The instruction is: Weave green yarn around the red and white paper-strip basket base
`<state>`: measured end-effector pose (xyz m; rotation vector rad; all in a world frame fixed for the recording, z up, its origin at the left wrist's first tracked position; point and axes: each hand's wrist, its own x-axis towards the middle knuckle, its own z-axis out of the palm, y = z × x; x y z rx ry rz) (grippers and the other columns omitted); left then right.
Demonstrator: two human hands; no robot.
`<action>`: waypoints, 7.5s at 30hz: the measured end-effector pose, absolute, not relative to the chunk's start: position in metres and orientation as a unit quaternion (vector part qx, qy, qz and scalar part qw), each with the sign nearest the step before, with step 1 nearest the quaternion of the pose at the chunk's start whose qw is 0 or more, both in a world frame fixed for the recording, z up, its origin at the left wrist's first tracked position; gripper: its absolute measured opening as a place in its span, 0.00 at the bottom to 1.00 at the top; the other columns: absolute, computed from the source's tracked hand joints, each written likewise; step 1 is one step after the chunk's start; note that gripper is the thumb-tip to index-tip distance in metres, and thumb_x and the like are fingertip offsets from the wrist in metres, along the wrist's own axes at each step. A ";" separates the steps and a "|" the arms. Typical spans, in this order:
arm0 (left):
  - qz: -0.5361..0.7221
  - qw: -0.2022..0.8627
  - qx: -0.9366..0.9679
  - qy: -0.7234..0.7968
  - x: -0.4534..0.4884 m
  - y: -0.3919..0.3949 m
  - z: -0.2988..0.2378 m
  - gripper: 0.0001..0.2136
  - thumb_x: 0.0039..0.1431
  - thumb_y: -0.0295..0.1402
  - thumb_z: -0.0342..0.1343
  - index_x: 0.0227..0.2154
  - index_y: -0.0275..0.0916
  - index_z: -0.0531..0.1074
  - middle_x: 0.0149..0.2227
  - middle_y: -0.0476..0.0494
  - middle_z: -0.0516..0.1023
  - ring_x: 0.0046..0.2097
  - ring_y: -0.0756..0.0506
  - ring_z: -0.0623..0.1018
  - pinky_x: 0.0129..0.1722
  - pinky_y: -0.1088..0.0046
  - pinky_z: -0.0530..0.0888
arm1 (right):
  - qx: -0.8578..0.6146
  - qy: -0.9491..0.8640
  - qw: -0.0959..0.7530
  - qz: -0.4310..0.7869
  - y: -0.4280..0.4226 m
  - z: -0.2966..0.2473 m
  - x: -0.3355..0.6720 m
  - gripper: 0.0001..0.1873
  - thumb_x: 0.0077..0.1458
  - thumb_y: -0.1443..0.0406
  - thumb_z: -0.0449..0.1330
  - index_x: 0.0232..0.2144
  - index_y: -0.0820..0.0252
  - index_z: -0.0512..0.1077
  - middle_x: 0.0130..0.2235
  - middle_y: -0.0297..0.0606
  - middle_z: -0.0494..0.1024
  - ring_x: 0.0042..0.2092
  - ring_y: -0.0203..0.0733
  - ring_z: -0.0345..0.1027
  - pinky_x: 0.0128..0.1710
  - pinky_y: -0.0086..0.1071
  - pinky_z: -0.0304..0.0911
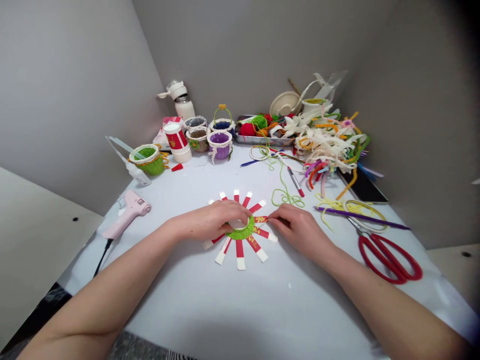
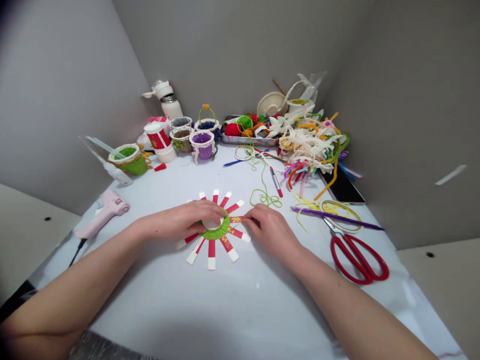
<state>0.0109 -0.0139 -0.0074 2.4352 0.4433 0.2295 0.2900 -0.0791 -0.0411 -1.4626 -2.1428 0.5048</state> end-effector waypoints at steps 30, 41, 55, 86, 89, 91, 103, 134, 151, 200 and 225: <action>0.036 0.297 0.922 0.246 0.000 -0.009 0.001 0.20 0.63 0.21 0.58 0.55 0.44 0.72 0.59 0.42 0.77 0.60 0.38 0.75 0.62 0.56 0.70 | -0.393 -0.889 0.112 0.204 -0.110 -0.008 0.295 0.14 0.66 0.75 0.54 0.34 0.58 0.77 0.37 0.39 0.76 0.38 0.43 0.71 0.38 0.34 0.65; 0.037 0.325 0.914 0.239 0.001 -0.009 0.005 0.17 0.64 0.20 0.58 0.53 0.43 0.73 0.59 0.41 0.77 0.61 0.39 0.75 0.62 0.59 0.72 | -0.383 -0.919 0.075 0.054 -0.119 -0.016 0.293 0.13 0.65 0.77 0.57 0.29 0.61 0.70 0.34 0.38 0.72 0.33 0.39 0.63 0.31 0.34 0.54; 0.030 0.343 0.916 0.205 0.004 -0.013 0.001 0.20 0.62 0.18 0.54 0.53 0.44 0.74 0.61 0.43 0.76 0.62 0.40 0.75 0.62 0.60 0.72 | -0.489 -0.837 0.227 0.090 -0.085 -0.044 0.283 0.10 0.67 0.72 0.58 0.36 0.60 0.78 0.37 0.40 0.77 0.40 0.44 0.70 0.39 0.35 0.63; 0.032 0.282 0.923 0.259 -0.002 -0.006 0.000 0.20 0.61 0.19 0.55 0.53 0.43 0.73 0.60 0.42 0.77 0.60 0.37 0.76 0.62 0.55 0.70 | -0.382 -0.880 0.238 0.155 -0.094 -0.026 0.292 0.12 0.67 0.74 0.55 0.38 0.58 0.78 0.38 0.40 0.77 0.40 0.42 0.71 0.39 0.34 0.65; 0.033 0.295 0.920 0.255 -0.003 -0.006 -0.001 0.20 0.62 0.19 0.55 0.55 0.44 0.73 0.62 0.42 0.76 0.62 0.38 0.75 0.62 0.57 0.71 | -0.371 -0.898 0.194 0.133 -0.103 -0.019 0.292 0.16 0.67 0.76 0.52 0.37 0.58 0.79 0.37 0.41 0.76 0.39 0.44 0.69 0.37 0.35 0.65; 0.036 0.304 0.918 0.252 -0.003 -0.007 -0.001 0.21 0.62 0.18 0.54 0.55 0.43 0.73 0.63 0.41 0.75 0.63 0.39 0.74 0.63 0.58 0.71 | -0.363 -0.906 0.183 0.119 -0.108 -0.016 0.292 0.18 0.67 0.76 0.51 0.36 0.59 0.78 0.36 0.42 0.75 0.38 0.44 0.67 0.37 0.36 0.64; 0.045 0.334 0.915 0.219 -0.005 -0.004 -0.006 0.18 0.64 0.18 0.56 0.53 0.43 0.74 0.61 0.41 0.76 0.62 0.40 0.76 0.62 0.60 0.72 | -0.365 -0.921 0.086 0.100 -0.120 -0.020 0.294 0.15 0.64 0.78 0.53 0.29 0.60 0.70 0.35 0.40 0.72 0.35 0.41 0.65 0.31 0.33 0.58; 0.076 0.321 0.914 0.238 0.021 -0.025 -0.002 0.11 0.65 0.25 0.62 0.48 0.41 0.73 0.64 0.37 0.73 0.64 0.37 0.74 0.62 0.57 0.72 | -0.522 -0.778 0.280 0.210 -0.078 -0.049 0.285 0.09 0.65 0.68 0.58 0.36 0.56 0.79 0.36 0.37 0.79 0.39 0.42 0.74 0.39 0.34 0.65; 0.045 0.266 0.932 0.240 0.007 -0.011 -0.004 0.24 0.58 0.15 0.53 0.53 0.43 0.73 0.59 0.42 0.78 0.61 0.38 0.75 0.64 0.55 0.68 | -0.426 -0.852 0.236 0.192 -0.092 -0.027 0.291 0.15 0.68 0.73 0.54 0.41 0.57 0.80 0.39 0.40 0.78 0.40 0.42 0.73 0.39 0.33 0.67; 0.069 0.265 0.916 0.294 0.019 -0.025 -0.003 0.17 0.65 0.35 0.65 0.54 0.41 0.71 0.52 0.38 0.77 0.55 0.35 0.76 0.55 0.56 0.74 | -0.542 -0.780 0.251 0.190 -0.078 -0.049 0.281 0.09 0.67 0.70 0.58 0.40 0.56 0.78 0.40 0.39 0.78 0.42 0.44 0.74 0.42 0.35 0.65; 0.041 0.328 0.914 0.236 -0.001 -0.010 0.004 0.22 0.61 0.18 0.56 0.55 0.44 0.73 0.58 0.43 0.78 0.59 0.41 0.76 0.62 0.59 0.70 | -0.355 -0.924 0.092 0.108 -0.121 -0.002 0.296 0.15 0.67 0.76 0.53 0.33 0.58 0.76 0.33 0.38 0.74 0.33 0.40 0.66 0.31 0.35 0.56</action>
